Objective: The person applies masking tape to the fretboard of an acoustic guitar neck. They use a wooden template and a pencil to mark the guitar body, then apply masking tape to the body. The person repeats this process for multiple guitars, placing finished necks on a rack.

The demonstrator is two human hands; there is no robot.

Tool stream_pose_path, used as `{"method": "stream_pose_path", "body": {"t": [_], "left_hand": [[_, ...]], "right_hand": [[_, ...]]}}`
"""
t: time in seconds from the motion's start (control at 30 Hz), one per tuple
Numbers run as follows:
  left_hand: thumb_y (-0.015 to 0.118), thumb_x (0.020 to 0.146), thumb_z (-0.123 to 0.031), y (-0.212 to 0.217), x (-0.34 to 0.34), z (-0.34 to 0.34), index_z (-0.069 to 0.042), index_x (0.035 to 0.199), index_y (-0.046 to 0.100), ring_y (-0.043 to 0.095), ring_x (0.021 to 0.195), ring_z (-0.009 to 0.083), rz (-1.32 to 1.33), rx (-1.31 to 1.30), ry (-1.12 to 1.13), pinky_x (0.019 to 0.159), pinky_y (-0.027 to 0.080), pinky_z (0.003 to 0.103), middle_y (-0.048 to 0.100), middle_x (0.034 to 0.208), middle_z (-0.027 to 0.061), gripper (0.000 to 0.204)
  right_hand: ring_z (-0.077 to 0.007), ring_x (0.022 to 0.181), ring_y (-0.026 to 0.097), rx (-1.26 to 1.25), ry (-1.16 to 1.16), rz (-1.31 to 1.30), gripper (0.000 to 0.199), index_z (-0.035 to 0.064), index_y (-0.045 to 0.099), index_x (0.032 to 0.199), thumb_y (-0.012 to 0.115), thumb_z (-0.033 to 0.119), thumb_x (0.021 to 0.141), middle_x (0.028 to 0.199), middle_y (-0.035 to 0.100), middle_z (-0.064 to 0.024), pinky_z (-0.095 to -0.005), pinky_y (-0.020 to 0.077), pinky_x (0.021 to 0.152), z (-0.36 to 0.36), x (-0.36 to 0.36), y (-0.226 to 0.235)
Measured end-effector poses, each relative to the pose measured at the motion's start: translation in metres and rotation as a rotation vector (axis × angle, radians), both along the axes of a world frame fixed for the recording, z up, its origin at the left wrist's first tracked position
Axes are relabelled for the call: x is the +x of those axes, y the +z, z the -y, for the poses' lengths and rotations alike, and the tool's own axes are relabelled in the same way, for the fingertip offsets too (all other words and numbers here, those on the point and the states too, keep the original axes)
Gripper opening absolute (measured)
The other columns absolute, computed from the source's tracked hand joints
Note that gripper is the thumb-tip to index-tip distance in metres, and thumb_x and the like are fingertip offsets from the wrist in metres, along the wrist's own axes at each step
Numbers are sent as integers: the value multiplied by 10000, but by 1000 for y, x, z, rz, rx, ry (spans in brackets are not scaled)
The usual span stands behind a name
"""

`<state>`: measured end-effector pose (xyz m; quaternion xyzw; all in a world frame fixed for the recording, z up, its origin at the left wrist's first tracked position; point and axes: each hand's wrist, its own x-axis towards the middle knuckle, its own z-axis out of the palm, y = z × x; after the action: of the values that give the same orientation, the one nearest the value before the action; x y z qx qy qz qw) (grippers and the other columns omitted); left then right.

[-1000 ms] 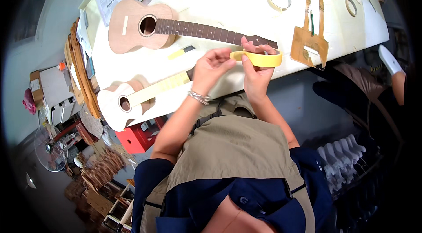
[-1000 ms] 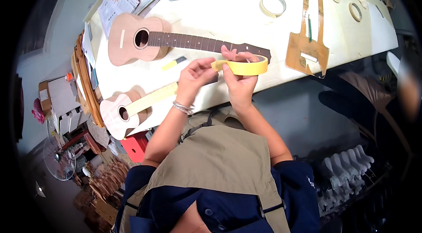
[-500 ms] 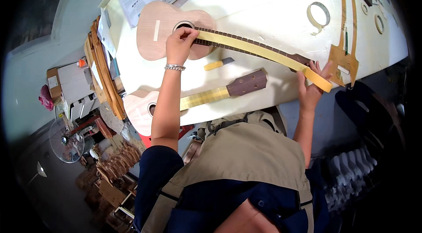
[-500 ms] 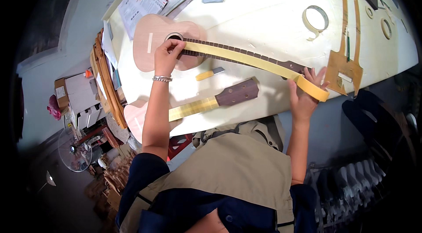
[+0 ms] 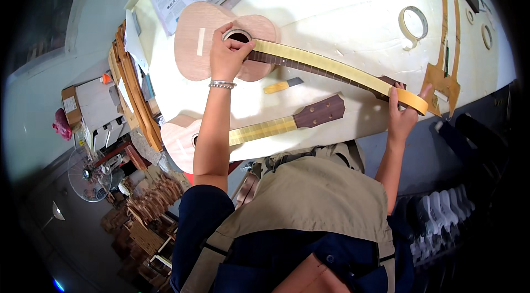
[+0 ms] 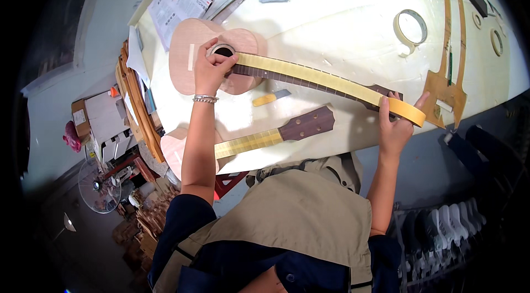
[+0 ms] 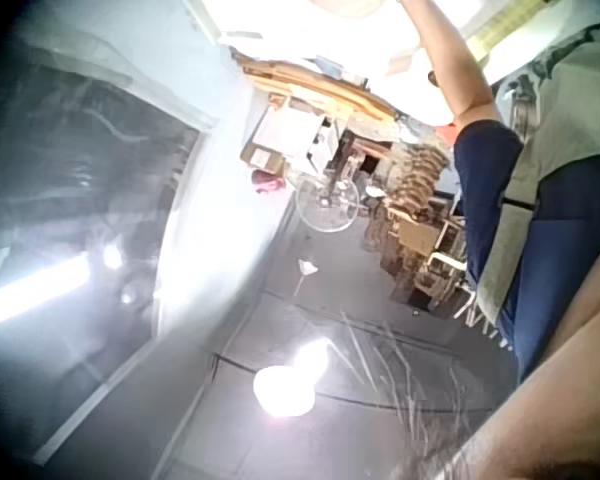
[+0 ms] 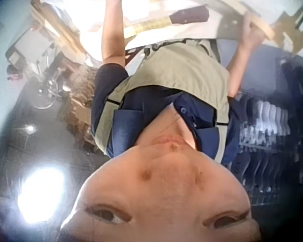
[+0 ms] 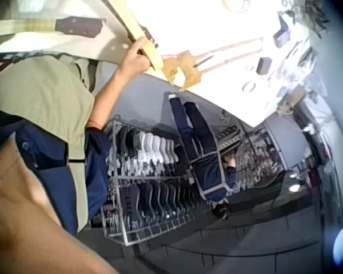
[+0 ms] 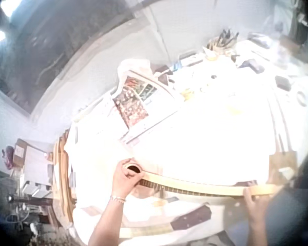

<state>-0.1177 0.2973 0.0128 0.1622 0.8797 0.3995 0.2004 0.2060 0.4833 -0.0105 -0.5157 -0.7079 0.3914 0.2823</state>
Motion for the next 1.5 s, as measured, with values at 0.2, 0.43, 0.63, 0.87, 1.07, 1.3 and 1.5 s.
{"method": "stream_pose_path", "body": {"t": [0.2,0.43,0.63,0.87,1.07,1.3,1.5], "left_hand": [[677,749,-87,-15,16,8,-61,1349,409,548,1035,276,-732,-9,-442,959,375,445,614,1097,108,658],[641,779,-389,-20,54,10,-154,1434,294,189,1394,263,-798,-540,-534,980,-36,722,280,1488,44,778],[704,710,-397,-28,143,-40,-135,1462,204,127,1408,282,-524,-304,-643,992,-30,709,229,1511,30,940],[646,784,-110,-25,167,-54,-75,1068,627,520,1141,256,-414,310,-922,909,454,366,594,1143,90,287],[625,736,-49,-43,118,11,-54,817,589,558,857,286,-660,-235,-574,709,470,380,572,871,97,89],[692,724,-86,-12,124,-15,-62,773,577,607,668,240,-457,-132,-629,591,486,342,619,707,63,128],[688,815,-91,-13,177,-83,-12,1071,569,601,581,61,249,225,-440,532,491,205,649,693,53,294]], "right_hand": [[-201,1057,606,-20,-3,-27,861,-21,53,1446,649,141,846,1030,646,-161,-277,434,904,0,2,-1],[-213,990,637,40,-100,112,878,-35,175,1421,711,220,773,1024,645,-129,-329,450,914,0,-3,-9],[-226,980,600,374,35,306,790,-29,215,1414,649,268,825,1090,584,-63,-456,220,1085,3,-5,-28],[-221,1043,536,202,29,-58,630,-29,218,1415,515,180,899,1032,577,-71,-479,75,1117,6,-11,-44],[-226,1034,541,214,60,-79,590,0,264,1407,502,192,903,1025,583,-77,-474,91,1121,7,-10,-51],[-224,1013,550,204,46,-116,537,26,341,1382,509,193,901,998,590,-78,-474,116,1112,6,-9,-53],[-236,995,537,216,63,-118,522,32,362,1365,510,213,897,992,576,-72,-493,125,1100,5,-8,-55]]}}
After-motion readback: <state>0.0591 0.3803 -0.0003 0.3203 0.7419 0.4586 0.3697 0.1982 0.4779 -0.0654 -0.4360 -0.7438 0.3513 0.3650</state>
